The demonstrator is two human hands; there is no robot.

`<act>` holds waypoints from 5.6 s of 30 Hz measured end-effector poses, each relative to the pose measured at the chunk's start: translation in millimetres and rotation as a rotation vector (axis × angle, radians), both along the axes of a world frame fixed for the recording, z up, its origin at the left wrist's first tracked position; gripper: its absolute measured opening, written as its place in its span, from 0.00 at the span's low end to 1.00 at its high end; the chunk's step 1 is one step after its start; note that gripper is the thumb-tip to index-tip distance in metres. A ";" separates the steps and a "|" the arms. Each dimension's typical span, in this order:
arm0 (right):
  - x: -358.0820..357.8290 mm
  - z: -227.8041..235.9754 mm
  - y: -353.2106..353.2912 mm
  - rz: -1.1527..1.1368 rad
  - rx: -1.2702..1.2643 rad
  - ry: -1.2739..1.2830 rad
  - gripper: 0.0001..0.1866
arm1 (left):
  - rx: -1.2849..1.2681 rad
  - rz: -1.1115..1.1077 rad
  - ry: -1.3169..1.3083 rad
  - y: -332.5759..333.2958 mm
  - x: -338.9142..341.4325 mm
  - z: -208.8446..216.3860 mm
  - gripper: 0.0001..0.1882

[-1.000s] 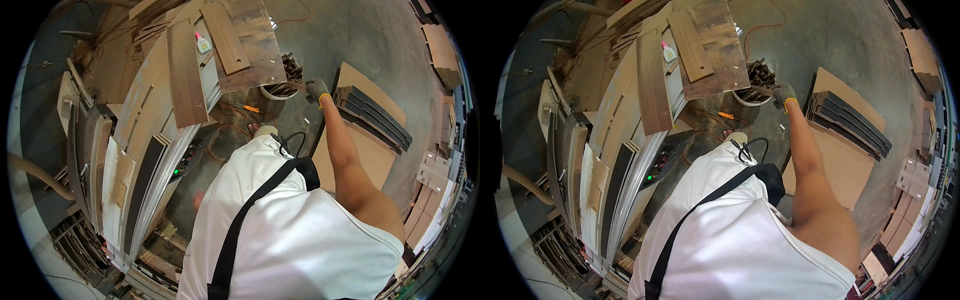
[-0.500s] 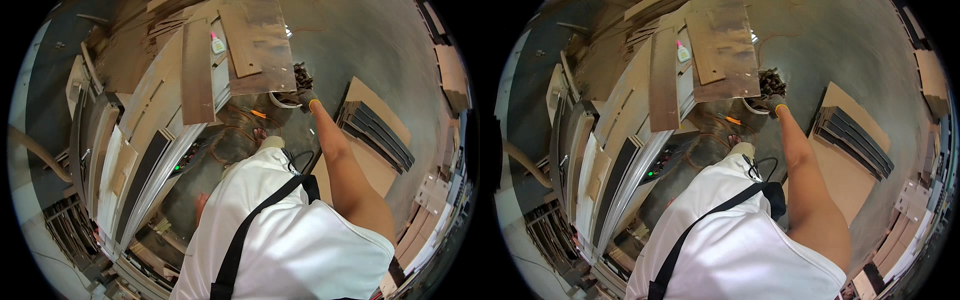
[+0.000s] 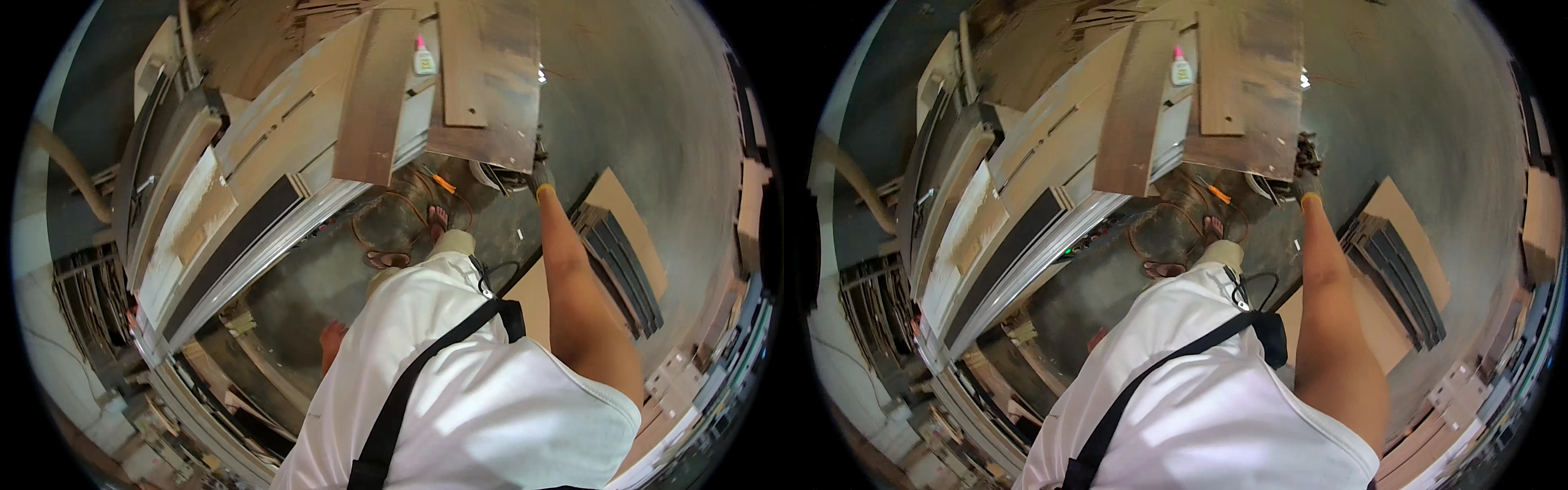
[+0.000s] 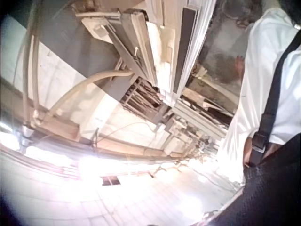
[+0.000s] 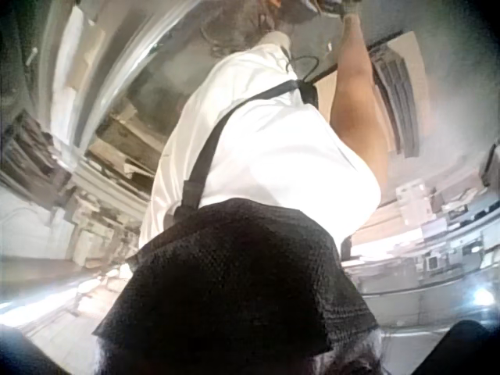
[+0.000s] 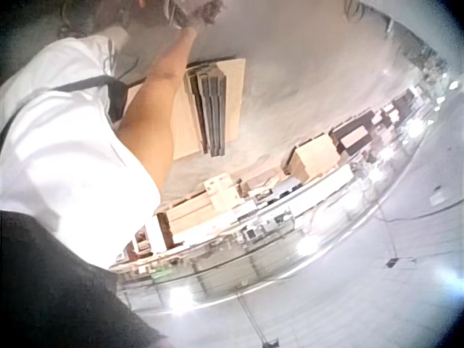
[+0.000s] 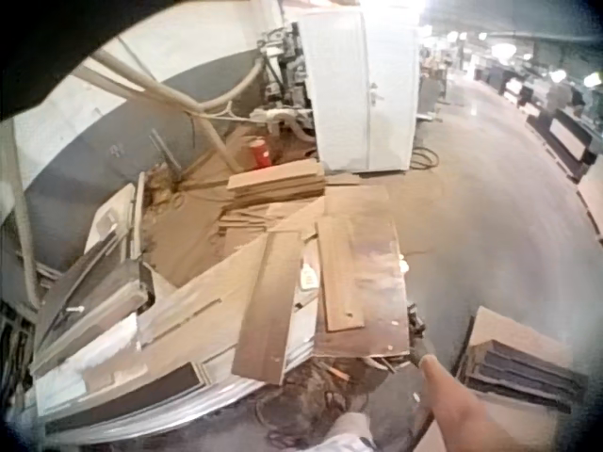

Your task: The person slides a length of dark-finished wood across a large table-mounted machine while using their gloved hand to apply adhesive to a groove in the wood.

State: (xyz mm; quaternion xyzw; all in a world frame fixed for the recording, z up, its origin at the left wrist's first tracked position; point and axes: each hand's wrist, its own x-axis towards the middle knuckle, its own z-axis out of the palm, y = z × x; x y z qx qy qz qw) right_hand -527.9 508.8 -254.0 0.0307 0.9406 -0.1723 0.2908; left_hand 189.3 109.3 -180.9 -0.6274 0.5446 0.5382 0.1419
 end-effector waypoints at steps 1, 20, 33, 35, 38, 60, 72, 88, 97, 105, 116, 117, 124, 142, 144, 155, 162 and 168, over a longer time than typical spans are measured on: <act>27.4 39.4 -35.9 0.012 0.005 -0.061 0.30 | -0.048 -0.014 -0.012 13.8 15.0 3.6 0.22; 249.9 59.4 -199.3 1.067 -0.384 -0.509 0.20 | -0.385 0.550 0.259 56.3 55.7 -33.4 0.15; 450.6 198.7 -495.2 1.307 -0.568 -0.377 0.25 | -0.471 0.116 -0.254 145.4 257.3 -119.6 0.20; 520.9 267.1 -514.6 1.219 -0.553 -0.505 0.34 | -0.611 0.004 -0.439 168.7 280.9 -129.1 0.16; 611.7 355.1 -532.6 1.413 -0.647 -0.153 0.19 | -0.552 0.422 -0.400 190.8 304.1 -131.4 0.16; 712.0 298.2 -812.6 2.044 -0.755 0.329 0.37 | -0.541 0.698 -0.506 66.6 259.5 -63.3 0.11; 705.0 160.3 -853.4 1.981 -0.827 0.572 0.50 | -0.508 0.567 -0.582 37.7 278.7 -47.7 0.13; 627.9 55.3 -887.0 1.778 -0.845 0.998 0.56 | -0.397 1.347 -0.125 13.7 325.3 -38.9 0.21; 654.7 43.1 -879.4 1.756 -0.873 0.989 0.54 | -0.356 1.242 -0.182 28.3 368.7 -114.2 0.27; 582.2 40.1 -898.8 1.717 -0.903 1.178 0.53 | -0.644 0.944 -0.199 11.5 388.1 -67.3 0.13; 730.7 281.8 -810.6 1.899 -1.111 1.168 0.50 | -0.544 0.429 -0.436 51.6 435.6 -103.3 0.16; 718.9 276.0 -812.0 1.831 -1.392 1.456 0.50 | -0.554 0.496 -0.400 45.1 435.4 -93.1 0.16; 741.0 274.5 -838.0 1.693 -0.373 0.446 0.57 | -0.456 -0.046 -0.537 6.4 422.9 -107.8 0.17; 707.0 292.3 -854.3 1.692 -0.312 0.484 0.53 | -0.311 1.172 0.165 -261.6 294.5 -25.4 0.12; 705.6 295.3 -855.6 1.688 -0.324 0.440 0.53 | -0.277 1.128 0.150 -268.5 296.1 -43.4 0.12; 618.7 283.4 -823.9 1.617 -0.410 0.302 0.55 | -0.478 -0.118 -0.299 -283.5 348.1 -85.4 0.10; 595.7 293.0 -777.4 1.480 -0.236 0.465 0.49 | -0.854 1.292 0.004 -435.9 344.8 3.2 0.15; 605.7 320.1 -782.2 1.476 -0.223 0.390 0.45 | -1.286 1.410 0.393 -593.6 362.7 78.2 0.12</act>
